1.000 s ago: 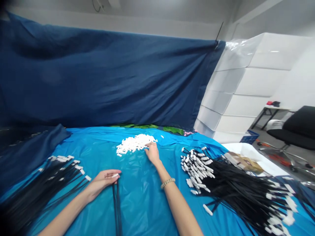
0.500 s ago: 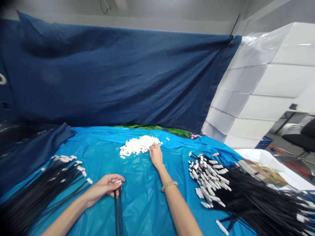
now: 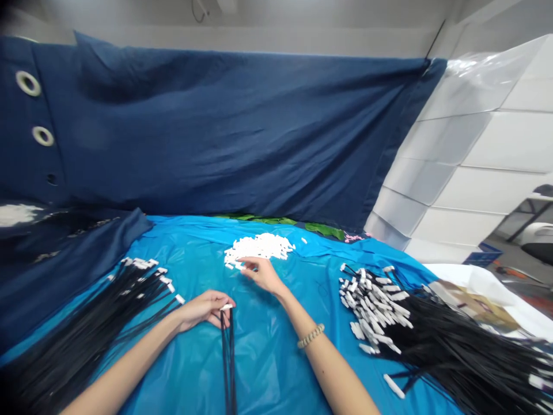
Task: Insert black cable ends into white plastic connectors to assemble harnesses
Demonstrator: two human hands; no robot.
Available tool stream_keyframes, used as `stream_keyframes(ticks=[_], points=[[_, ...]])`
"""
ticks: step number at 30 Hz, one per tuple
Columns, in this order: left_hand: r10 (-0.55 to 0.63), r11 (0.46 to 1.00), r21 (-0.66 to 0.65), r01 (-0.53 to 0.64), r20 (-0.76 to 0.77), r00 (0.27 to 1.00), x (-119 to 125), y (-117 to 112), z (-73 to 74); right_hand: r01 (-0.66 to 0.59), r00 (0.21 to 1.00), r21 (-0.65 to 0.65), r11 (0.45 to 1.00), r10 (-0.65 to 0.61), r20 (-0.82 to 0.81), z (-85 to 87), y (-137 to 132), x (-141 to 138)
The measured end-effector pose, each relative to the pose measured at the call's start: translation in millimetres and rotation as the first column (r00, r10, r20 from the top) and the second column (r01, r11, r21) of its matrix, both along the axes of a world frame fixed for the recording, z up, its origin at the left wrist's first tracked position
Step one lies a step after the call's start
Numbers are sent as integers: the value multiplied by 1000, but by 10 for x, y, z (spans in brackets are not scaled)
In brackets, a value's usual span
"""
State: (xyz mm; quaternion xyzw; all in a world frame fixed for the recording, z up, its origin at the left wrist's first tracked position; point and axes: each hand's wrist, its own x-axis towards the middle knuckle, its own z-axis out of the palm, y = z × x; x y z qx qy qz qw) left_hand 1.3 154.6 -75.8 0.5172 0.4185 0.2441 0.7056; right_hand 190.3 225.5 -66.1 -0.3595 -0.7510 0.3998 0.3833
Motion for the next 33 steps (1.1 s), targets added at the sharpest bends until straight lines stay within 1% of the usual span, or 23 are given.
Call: stream_keyframes(ticks=[3,5,7,9,13,16,19,23,33], points=[[-42,998,-47,40,-41,998,4,43,10,-76,996,-182,980,67,-54,-151,-180,-95],[-59,996,-67,56,-45,997,1,56,13,-95,992,-283,955,69,-101,-245,-270,-132],[-58,997,-60,56,-34,998,-10,55,12,-84,987,-348,934,31,-156,-315,-338,-154],[-56,997,-46,55,-20,998,-27,46,12,-43,977,-383,923,-41,-207,-370,-386,-166],[-74,996,-41,74,-15,997,-55,35,19,62,946,-405,912,-183,-266,-466,-444,-181],[-70,997,-43,70,-21,997,-59,37,25,86,937,-403,911,-212,-279,-508,-468,-183],[-56,998,-36,56,-2,998,-58,34,21,30,945,-405,914,-158,-286,-498,-486,-165],[-41,999,-36,41,6,999,-58,25,7,-56,949,-415,908,-81,-304,-444,-501,-120],[2,1000,-11,-2,-22,1000,-24,22,0,-174,944,-420,891,29,-330,-417,-501,-49]])
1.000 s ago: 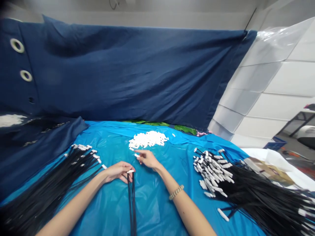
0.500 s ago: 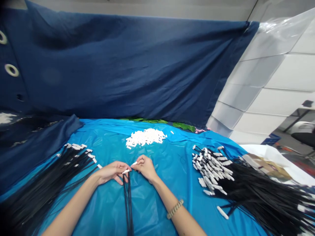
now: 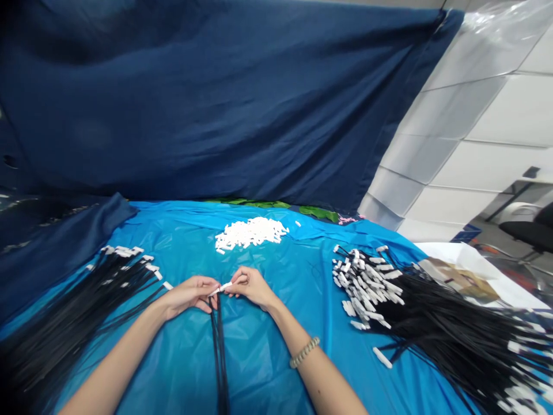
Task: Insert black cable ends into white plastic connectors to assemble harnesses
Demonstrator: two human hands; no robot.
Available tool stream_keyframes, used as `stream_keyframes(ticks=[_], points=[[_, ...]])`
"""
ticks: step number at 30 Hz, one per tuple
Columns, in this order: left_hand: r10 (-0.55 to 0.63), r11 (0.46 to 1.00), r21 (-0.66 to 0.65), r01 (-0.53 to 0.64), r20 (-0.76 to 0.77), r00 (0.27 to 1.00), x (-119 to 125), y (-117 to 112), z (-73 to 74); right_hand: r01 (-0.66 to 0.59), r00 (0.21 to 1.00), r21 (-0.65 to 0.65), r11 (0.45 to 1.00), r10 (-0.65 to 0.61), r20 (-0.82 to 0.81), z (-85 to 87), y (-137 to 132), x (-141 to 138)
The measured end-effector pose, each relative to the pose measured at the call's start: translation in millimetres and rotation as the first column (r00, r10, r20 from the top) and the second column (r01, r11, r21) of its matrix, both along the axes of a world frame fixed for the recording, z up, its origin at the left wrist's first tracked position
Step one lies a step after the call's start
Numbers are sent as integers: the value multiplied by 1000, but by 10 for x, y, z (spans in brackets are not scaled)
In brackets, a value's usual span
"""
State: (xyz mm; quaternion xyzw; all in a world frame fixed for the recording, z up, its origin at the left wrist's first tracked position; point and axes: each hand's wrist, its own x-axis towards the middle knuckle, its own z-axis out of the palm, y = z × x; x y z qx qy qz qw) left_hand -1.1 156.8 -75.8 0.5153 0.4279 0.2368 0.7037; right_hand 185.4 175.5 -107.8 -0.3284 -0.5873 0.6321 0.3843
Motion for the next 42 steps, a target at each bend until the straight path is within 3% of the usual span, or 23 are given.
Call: stream_keyframes(ticks=[13,18,22,26,31,36,42], points=[[73,997,39,-70,-66,995,95,-28,43,-11,998,95,995,6,62,-22,5,6],[114,992,67,-109,-83,990,130,-30,31,-9,988,221,975,-26,154,-36,10,-9],[138,987,91,-135,-30,990,112,-12,-14,-77,958,390,918,-40,283,36,13,35],[163,982,73,-172,115,980,110,5,-79,-121,899,629,768,-184,397,181,-59,102],[193,979,17,-204,253,948,193,-2,-157,-210,824,863,459,-392,409,209,-183,95],[236,970,-20,-244,337,911,245,-10,-178,-301,780,934,191,-515,357,79,-189,95],[245,967,-27,-251,345,906,267,-3,-182,-349,749,937,-3,-602,277,78,-188,124]])
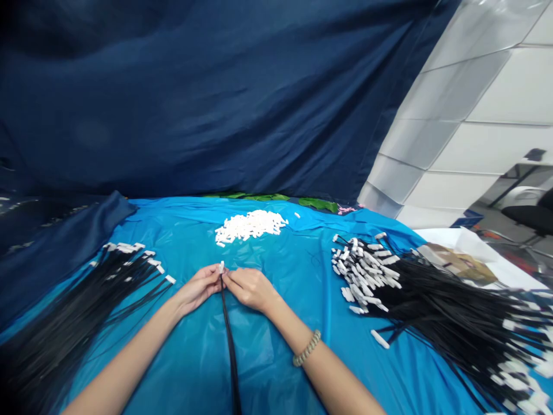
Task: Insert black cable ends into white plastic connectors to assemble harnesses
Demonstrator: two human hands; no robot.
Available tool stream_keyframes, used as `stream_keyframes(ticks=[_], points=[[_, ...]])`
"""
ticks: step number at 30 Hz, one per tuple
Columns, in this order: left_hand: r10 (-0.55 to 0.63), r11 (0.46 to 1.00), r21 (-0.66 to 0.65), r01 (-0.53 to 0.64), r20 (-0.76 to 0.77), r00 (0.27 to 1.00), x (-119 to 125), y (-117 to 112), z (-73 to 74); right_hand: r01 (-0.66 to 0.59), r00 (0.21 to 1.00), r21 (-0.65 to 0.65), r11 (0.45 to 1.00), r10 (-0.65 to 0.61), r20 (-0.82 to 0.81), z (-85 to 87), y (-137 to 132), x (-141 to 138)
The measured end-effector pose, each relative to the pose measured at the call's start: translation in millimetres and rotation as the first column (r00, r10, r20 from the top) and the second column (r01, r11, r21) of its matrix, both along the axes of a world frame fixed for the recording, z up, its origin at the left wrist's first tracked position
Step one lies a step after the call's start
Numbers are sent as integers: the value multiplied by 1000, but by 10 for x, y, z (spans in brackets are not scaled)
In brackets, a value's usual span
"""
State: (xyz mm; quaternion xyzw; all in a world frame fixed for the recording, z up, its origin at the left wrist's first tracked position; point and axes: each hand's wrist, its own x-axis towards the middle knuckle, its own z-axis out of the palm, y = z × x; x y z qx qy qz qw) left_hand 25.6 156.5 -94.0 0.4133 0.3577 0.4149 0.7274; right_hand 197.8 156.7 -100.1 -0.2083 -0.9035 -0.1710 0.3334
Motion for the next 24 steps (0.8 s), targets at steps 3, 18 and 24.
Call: stream_keyframes(ticks=[3,18,24], points=[[-11,1000,1,11,8,1000,11,1,-13,-6,999,62,998,3,38,51,-9,-1],[9,996,-84,-1,86,996,48,-16,-15,-78,989,87,993,66,132,227,-2,-19],[29,990,-139,-9,140,990,103,-46,20,-90,993,-52,995,94,68,272,19,-28]])
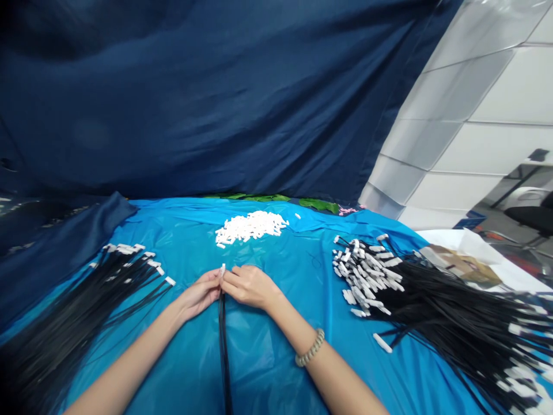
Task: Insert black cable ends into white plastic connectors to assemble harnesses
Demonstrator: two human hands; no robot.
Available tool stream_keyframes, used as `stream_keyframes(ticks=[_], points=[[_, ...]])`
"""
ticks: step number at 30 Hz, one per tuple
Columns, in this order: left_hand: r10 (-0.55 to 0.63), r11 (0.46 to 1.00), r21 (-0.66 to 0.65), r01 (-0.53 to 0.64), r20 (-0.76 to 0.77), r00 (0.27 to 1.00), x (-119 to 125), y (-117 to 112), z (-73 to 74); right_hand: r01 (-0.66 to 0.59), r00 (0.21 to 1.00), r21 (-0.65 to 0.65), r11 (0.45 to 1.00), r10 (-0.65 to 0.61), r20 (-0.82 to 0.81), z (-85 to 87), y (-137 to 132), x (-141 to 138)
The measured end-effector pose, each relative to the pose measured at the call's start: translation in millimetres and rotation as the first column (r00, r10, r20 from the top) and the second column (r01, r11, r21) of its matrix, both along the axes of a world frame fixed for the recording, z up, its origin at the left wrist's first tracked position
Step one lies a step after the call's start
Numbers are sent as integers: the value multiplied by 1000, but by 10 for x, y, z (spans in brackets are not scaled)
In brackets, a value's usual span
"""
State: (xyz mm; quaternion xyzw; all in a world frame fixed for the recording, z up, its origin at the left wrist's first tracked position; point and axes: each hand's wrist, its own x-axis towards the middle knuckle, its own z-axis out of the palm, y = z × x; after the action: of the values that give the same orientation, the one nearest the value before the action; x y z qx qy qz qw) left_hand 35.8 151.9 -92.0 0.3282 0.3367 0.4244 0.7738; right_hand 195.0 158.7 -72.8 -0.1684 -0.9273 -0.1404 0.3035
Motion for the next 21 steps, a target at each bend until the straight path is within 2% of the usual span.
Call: stream_keyframes(ticks=[5,7,10,11,13,15,16,17,18,21], points=[[2,1000,-8,-2,40,999,19,-1,-4,-8,975,-231,973,-43,-217,29,-74,-65],[16,1000,0,-16,56,998,12,11,-14,-21,927,-334,942,-107,-358,57,-116,-112],[31,999,7,-32,74,997,-11,27,-28,-50,811,-455,889,-230,-538,145,-155,-167],[33,999,5,-33,77,997,-18,29,-32,-71,763,-489,869,-269,-588,192,-159,-172],[35,999,-5,-35,79,996,-28,29,-37,-192,615,-574,796,-358,-703,324,-160,-152],[45,999,-16,-44,79,996,-28,23,-39,-455,349,-610,648,-501,-792,499,-159,-86],[53,998,-21,-51,79,995,-24,18,-39,-541,236,-582,607,-554,-798,595,-159,-39],[60,998,-26,-58,78,995,-19,12,-37,-582,160,-548,601,-576,-802,689,-160,15],[68,997,-31,-66,77,995,-12,5,-34,-591,99,-517,619,-580,-809,774,-160,72],[85,996,-40,-82,80,993,11,-16,-17,-503,-4,-481,718,-558,-830,923,-153,218]])
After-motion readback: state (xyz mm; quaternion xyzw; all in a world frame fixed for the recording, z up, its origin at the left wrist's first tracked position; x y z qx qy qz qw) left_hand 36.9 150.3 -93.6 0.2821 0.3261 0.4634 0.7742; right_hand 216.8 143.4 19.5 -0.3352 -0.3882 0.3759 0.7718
